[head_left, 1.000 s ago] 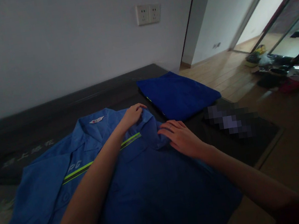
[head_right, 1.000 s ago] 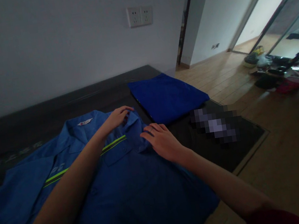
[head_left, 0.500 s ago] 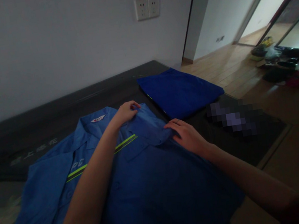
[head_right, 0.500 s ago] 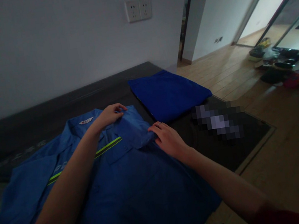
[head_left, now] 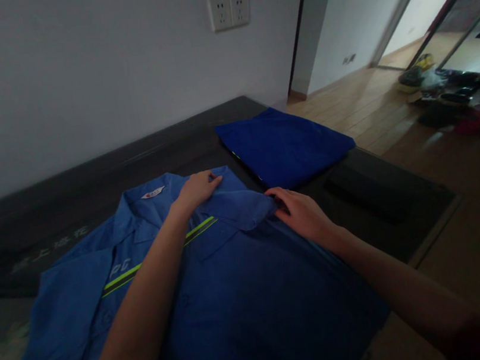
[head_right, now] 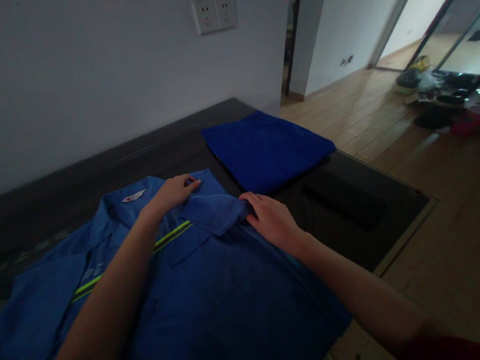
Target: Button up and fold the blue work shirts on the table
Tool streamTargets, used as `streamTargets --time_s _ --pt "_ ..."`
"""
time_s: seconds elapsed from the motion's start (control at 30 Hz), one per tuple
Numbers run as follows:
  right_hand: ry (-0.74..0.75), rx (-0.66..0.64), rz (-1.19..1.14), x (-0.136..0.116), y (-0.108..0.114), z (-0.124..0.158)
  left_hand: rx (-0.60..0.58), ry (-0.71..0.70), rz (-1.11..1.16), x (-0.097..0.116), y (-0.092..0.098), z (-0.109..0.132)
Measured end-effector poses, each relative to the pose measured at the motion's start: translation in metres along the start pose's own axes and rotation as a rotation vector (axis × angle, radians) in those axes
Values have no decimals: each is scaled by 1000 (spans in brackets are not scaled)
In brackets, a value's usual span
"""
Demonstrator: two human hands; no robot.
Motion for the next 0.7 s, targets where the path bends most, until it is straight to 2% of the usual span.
streamTargets --time_s 0.2,0.5,0.7 --pt "-31 -37 33 -1 -3 0 -4 62 2 13 -7 -15" --pt "17 42 -70 4 -9 -5 -47 94 -27 29 -7 -40" --pt "41 17 98 0 -7 -5 7 26 13 25 -8 -43"
Point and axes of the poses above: each hand's wrist, its own z-axis away from the middle knuckle, its own y-axis out of the back of the hand, x = y × z, the point moved 1 cm from there along -z, towards the middle knuckle, and after that the axes turned 8 degrees about -x, right-handed, at the moved point
